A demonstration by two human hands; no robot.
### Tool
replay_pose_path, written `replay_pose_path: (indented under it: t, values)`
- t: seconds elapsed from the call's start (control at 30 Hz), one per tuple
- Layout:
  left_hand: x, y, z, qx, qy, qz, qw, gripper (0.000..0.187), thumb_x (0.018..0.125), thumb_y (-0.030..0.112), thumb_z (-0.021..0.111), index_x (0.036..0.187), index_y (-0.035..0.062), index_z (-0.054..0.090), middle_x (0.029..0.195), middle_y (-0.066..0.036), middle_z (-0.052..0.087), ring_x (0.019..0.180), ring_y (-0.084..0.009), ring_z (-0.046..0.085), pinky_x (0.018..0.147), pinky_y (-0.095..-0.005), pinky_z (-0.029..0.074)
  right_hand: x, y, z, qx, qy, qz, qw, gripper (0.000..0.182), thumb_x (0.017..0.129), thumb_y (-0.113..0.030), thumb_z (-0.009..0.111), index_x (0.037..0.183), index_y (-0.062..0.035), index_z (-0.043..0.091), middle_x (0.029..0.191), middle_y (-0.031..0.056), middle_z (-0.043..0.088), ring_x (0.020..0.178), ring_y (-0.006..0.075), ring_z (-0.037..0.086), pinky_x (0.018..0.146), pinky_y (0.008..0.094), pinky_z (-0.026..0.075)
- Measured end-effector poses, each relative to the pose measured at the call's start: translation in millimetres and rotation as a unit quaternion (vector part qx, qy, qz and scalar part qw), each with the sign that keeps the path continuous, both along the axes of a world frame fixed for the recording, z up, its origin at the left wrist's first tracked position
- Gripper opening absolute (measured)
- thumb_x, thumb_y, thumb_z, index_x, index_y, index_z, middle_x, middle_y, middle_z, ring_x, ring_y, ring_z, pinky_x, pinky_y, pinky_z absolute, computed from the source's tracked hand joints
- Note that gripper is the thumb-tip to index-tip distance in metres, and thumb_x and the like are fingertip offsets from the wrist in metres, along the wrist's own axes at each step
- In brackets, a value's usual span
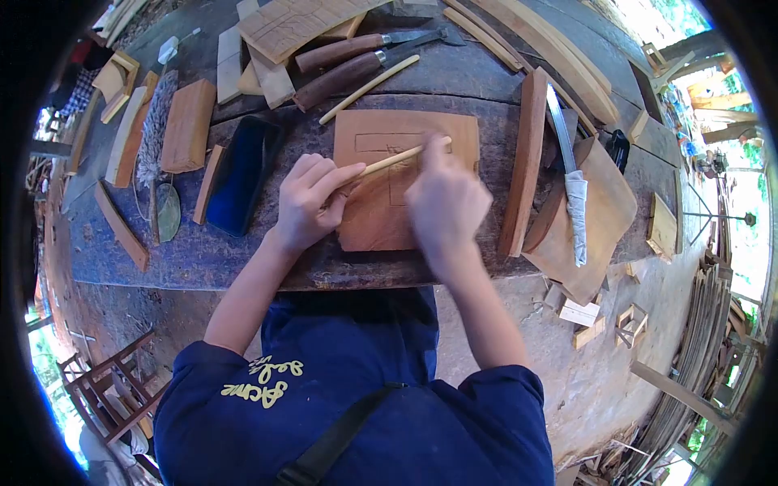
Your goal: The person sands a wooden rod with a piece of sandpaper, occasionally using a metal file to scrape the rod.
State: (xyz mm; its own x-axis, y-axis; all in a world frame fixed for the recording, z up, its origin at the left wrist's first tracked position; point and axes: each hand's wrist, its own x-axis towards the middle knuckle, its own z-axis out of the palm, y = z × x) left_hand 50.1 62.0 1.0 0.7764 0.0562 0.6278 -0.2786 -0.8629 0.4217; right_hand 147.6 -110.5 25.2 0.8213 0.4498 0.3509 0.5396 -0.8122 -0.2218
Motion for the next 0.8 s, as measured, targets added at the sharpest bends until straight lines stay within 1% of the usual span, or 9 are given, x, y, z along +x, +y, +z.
replay_pose_path:
  t: [0.07, 0.2, 0.3, 0.43, 0.53, 0.57, 0.63, 0.73, 0.8]
  values:
    - [-1.6, 3.9, -3.1, 0.0, 0.0, -0.017, 1.0, 0.035, 0.071, -0.002, 0.077, 0.105, 0.0065, 0.075, 0.077, -0.007, 0.06, 0.073, -0.0257, 0.056, 0.068, -0.0349, 0.049, -25.7, 3.6, -1.9, 0.032, -0.013, 0.079, 0.996, 0.031, 0.084, -0.01, 0.061, 0.114, -0.0164, 0.067, 0.074, 0.0122, 0.069, 0.061, 0.0302, 0.069, 0.055, 0.0434, 0.054]
    - [-0.3, 4.3, -5.3, 0.003, -0.015, -0.033, 0.999, 0.034, 0.071, 0.001, 0.074, 0.105, 0.004, 0.071, 0.08, -0.007, 0.059, 0.075, -0.0246, 0.055, 0.069, -0.0358, 0.047, 5.3, -5.7, -4.4, 0.072, 0.0, 0.076, 0.994, 0.03, 0.084, -0.009, 0.061, 0.113, -0.0149, 0.067, 0.073, 0.0116, 0.068, 0.061, 0.0299, 0.069, 0.055, 0.0426, 0.054]
    - [-0.3, -0.3, -2.6, 0.0, -0.02, -0.02, 1.0, 0.035, 0.07, -0.001, 0.078, 0.105, 0.0045, 0.075, 0.077, -0.007, 0.061, 0.072, -0.0248, 0.056, 0.067, -0.0349, 0.048, 4.5, -0.4, -2.0, 0.012, -0.008, 0.008, 1.0, 0.032, 0.085, -0.009, 0.059, 0.115, -0.0169, 0.065, 0.071, 0.0104, 0.068, 0.059, 0.029, 0.068, 0.053, 0.0419, 0.053]
    - [-0.5, 4.6, -6.1, 0.003, -0.008, -0.014, 1.0, 0.03, 0.073, 0.002, 0.078, 0.102, 0.003, 0.074, 0.075, -0.008, 0.061, 0.07, -0.0249, 0.056, 0.065, -0.0347, 0.047, -24.1, 6.2, -3.0, 0.086, 0.013, 0.14, 0.986, 0.039, 0.083, -0.008, 0.062, 0.119, -0.0216, 0.067, 0.072, 0.0092, 0.067, 0.058, 0.0291, 0.067, 0.053, 0.042, 0.053]
    - [0.6, 1.3, -6.4, 0.001, -0.005, -0.004, 1.0, 0.023, 0.076, 0.005, 0.078, 0.098, 0.0025, 0.073, 0.074, -0.009, 0.061, 0.067, -0.0252, 0.056, 0.063, -0.0346, 0.046, 15.8, -4.0, -0.4, 0.047, 0.018, 0.023, 0.998, 0.03, 0.088, -0.011, 0.059, 0.115, -0.0218, 0.069, 0.078, 0.0112, 0.071, 0.064, 0.0318, 0.069, 0.059, 0.0439, 0.055]
    - [0.8, -0.8, -4.1, 0.004, -0.011, 0.0, 1.0, 0.02, 0.078, 0.006, 0.077, 0.097, 0.0024, 0.073, 0.073, -0.009, 0.061, 0.067, -0.0251, 0.056, 0.062, -0.0349, 0.045, 26.3, -6.7, -5.8, 0.106, 0.024, 0.023, 0.994, 0.028, 0.092, -0.013, 0.058, 0.116, -0.0216, 0.068, 0.078, 0.0117, 0.071, 0.067, 0.0318, 0.071, 0.06, 0.0438, 0.055]
    - [0.6, -1.6, -1.9, 0.009, -0.019, 0.003, 1.0, 0.017, 0.079, 0.006, 0.076, 0.095, 0.0024, 0.073, 0.072, -0.009, 0.06, 0.066, -0.025, 0.056, 0.062, -0.0351, 0.045, 13.3, -0.9, -0.4, 0.034, 0.019, -0.018, 0.999, 0.03, 0.092, -0.012, 0.059, 0.118, -0.0218, 0.067, 0.079, 0.0116, 0.072, 0.068, 0.031, 0.071, 0.06, 0.0433, 0.055]
    - [-0.5, 1.3, -3.2, 0.017, -0.024, 0.025, 0.999, 0.014, 0.081, 0.006, 0.075, 0.094, 0.0021, 0.073, 0.07, -0.009, 0.06, 0.064, -0.0246, 0.056, 0.059, -0.0358, 0.044, -22.3, 8.4, -1.9, 0.117, 0.023, 0.094, 0.988, 0.033, 0.09, -0.008, 0.06, 0.119, -0.0216, 0.067, 0.078, 0.0128, 0.071, 0.069, 0.032, 0.071, 0.061, 0.0446, 0.055]
    - [-2.9, 3.6, -5.3, 0.021, -0.015, 0.033, 0.999, 0.01, 0.082, 0.008, 0.074, 0.091, 0.0025, 0.072, 0.067, -0.008, 0.059, 0.06, -0.0242, 0.056, 0.057, -0.0354, 0.044, -6.6, 3.7, -0.7, 0.105, 0.037, 0.086, 0.99, 0.031, 0.09, -0.009, 0.06, 0.118, -0.0213, 0.067, 0.077, 0.0126, 0.07, 0.07, 0.032, 0.071, 0.061, 0.0451, 0.055]
